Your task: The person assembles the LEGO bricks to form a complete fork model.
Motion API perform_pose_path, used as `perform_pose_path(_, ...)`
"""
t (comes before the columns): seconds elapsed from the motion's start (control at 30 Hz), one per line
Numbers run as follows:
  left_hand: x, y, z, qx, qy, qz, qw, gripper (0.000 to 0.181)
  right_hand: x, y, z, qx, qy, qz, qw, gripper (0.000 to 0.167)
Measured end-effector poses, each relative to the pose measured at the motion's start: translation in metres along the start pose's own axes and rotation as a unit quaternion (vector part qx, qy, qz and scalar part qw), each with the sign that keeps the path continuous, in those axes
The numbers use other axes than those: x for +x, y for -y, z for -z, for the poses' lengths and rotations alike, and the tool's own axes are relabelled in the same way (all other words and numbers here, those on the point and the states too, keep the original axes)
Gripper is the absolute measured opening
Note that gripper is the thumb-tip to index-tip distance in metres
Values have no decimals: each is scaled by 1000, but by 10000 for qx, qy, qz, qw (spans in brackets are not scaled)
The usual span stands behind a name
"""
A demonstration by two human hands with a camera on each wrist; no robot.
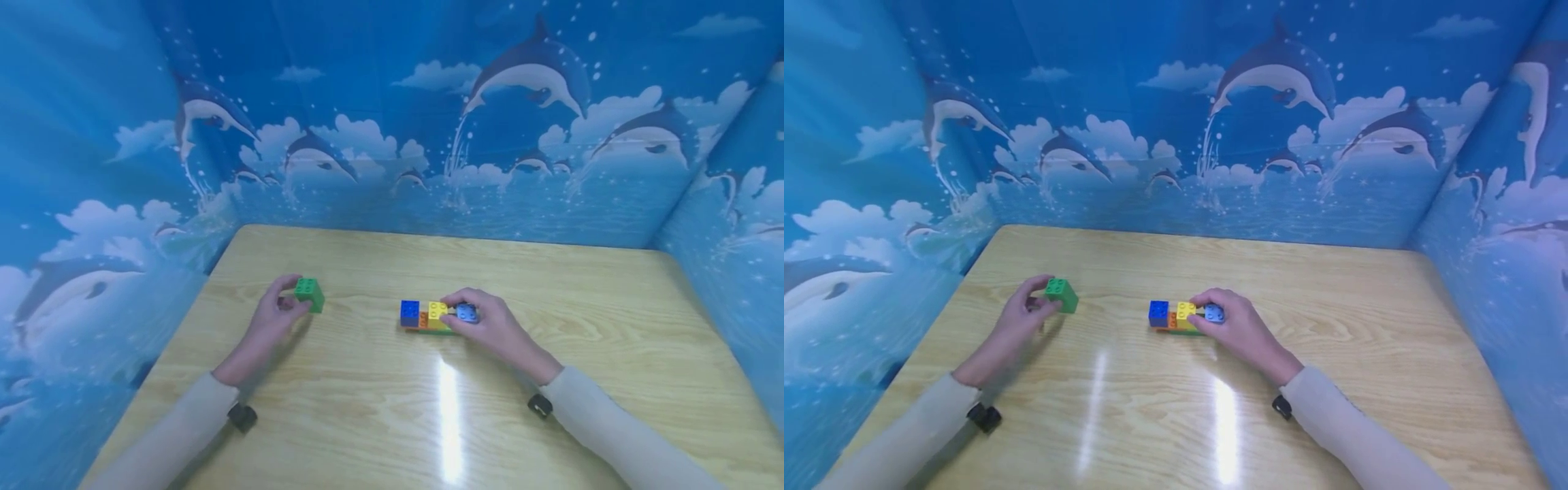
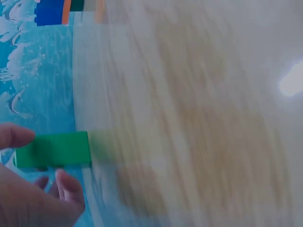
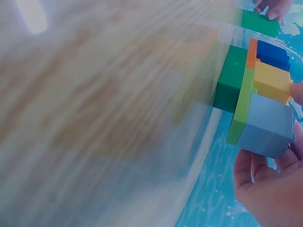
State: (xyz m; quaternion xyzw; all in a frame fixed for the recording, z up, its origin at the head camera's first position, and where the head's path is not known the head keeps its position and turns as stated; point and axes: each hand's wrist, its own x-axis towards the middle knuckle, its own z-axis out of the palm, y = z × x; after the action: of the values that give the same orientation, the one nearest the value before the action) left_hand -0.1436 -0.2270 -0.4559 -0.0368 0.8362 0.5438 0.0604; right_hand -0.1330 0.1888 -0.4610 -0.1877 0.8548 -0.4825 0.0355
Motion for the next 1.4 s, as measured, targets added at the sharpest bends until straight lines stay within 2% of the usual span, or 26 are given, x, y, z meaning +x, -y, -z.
perform_pose_path(0.17,8,4,4,110,243,6,9996,59,-1,0,-1,-15,-41,-35,10000,30)
perform_pose_path(0.4,11,6,3,243,190,80,9995,55,0,1,-1,24,-18,-102,9999,31)
perform_pose_path(0.67,9,8,4,305,305,-41,9991,51,1,2,1,66,-4,-131,9999,31)
perform_pose_path(0.8,6,9,2,432,230,-46,9988,48,1,1,1,-18,-32,-136,9999,31)
perform_pose_path(0.97,-3,4,-6,506,99,-112,9986,43,0,1,0,-10,-33,-173,9998,31)
perform_pose_path(1.17,-18,-4,-21,214,148,-60,9996,45,-1,1,-1,66,47,-323,9994,32)
perform_pose_path(1.4,-28,-14,-40,61,266,-152,9995,44,1,1,1,44,56,-345,9994,32)
